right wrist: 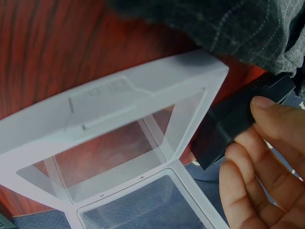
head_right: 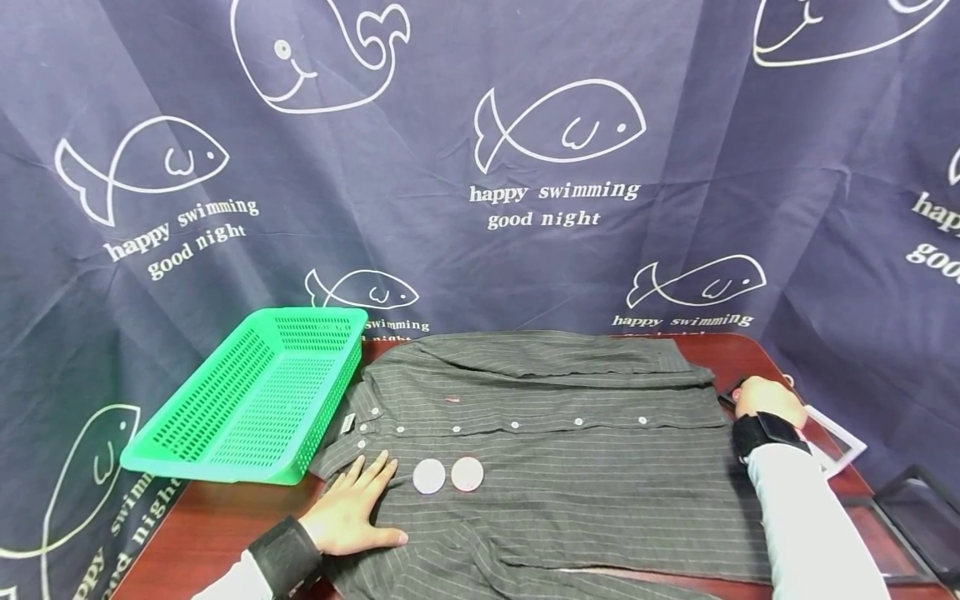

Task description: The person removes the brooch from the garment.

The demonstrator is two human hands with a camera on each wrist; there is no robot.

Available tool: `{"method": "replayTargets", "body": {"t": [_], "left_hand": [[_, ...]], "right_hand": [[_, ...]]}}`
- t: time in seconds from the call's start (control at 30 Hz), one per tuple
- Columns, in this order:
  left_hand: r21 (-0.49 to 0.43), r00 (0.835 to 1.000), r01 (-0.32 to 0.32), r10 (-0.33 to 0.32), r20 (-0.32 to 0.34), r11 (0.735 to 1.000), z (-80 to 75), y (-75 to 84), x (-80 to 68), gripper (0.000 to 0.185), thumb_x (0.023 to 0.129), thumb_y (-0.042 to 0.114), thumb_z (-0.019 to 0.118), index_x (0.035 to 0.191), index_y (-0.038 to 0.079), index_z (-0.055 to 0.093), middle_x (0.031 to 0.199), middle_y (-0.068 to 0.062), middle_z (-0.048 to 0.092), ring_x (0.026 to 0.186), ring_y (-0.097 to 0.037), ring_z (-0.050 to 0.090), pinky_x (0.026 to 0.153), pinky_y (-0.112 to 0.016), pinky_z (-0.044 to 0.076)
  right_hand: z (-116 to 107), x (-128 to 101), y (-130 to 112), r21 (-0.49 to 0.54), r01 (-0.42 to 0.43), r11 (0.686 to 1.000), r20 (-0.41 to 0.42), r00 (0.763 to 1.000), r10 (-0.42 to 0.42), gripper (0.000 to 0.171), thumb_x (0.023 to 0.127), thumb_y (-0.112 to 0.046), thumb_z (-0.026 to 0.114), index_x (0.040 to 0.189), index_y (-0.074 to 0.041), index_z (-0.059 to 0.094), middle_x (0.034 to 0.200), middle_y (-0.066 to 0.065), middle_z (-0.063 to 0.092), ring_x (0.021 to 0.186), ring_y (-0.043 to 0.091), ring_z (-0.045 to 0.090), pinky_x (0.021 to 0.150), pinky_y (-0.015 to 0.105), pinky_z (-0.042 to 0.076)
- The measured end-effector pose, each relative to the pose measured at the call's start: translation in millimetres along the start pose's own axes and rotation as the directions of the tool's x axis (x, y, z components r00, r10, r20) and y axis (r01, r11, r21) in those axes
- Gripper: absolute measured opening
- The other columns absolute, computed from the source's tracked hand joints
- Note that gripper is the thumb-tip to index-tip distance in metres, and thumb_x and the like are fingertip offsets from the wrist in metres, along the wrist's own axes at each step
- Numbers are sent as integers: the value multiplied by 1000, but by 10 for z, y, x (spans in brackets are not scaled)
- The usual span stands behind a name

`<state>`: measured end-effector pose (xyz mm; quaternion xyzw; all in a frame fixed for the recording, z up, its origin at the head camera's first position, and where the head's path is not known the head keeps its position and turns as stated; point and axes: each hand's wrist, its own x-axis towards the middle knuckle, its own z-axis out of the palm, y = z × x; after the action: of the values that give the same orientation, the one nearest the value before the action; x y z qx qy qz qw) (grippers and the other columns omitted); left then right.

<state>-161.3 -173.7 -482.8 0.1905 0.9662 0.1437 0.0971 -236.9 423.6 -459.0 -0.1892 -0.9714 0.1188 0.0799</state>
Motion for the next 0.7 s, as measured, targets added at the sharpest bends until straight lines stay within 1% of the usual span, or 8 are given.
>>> {"method": "replayTargets", "body": {"t": [0.17, 0.3, 0.53, 0.63, 0.7], "left_hand": [[-3, 1000, 0, 0, 2, 1000, 0, 4, 6, 106, 69, 68, 72, 147, 5, 41, 155, -18, 36, 141, -53, 28, 106, -68, 30], [-2, 1000, 1, -1, 2, 1000, 1, 3, 8, 106, 69, 68, 72, 147, 5, 40, 156, -18, 36, 141, -53, 28, 107, -68, 30], [-4, 1000, 4, -4, 2, 1000, 1, 2, 6, 106, 69, 68, 72, 148, 5, 40, 156, -18, 36, 141, -53, 28, 106, -68, 31], [0, 1000, 2, -2, 3, 1000, 3, 0, 6, 106, 69, 69, 72, 148, 5, 40, 155, -18, 36, 141, -53, 28, 106, -68, 31], [0, 1000, 3, -3, 6, 1000, 4, 1, 6, 106, 69, 69, 72, 148, 5, 40, 156, -18, 36, 141, -53, 28, 106, -68, 31]], "right_hand": [[-4, -9, 2, -3, -14, 1000, 1, 1000, 14, 30, 83, 6, 33, 79, 20, 59, 90, 49, 56, 71, 59, 59, 56, 59, 47], [-38, -28, -8, 6, -3, 1000, 3, 1000, 3, 30, 82, 6, 34, 77, 19, 60, 87, 48, 57, 71, 60, 59, 57, 60, 47], [-119, -52, -9, 29, 56, 998, -5, 998, -56, 29, 82, 5, 36, 72, 16, 61, 82, 44, 58, 68, 58, 58, 54, 60, 48], [-135, -44, 0, 27, 90, 996, -19, 996, -90, 26, 82, 5, 39, 72, 14, 61, 82, 44, 59, 68, 58, 58, 53, 59, 47], [-135, -30, 0, 32, 108, 994, -36, 994, -107, 24, 82, 2, 44, 69, 11, 62, 81, 42, 60, 68, 58, 58, 53, 59, 47]]}}
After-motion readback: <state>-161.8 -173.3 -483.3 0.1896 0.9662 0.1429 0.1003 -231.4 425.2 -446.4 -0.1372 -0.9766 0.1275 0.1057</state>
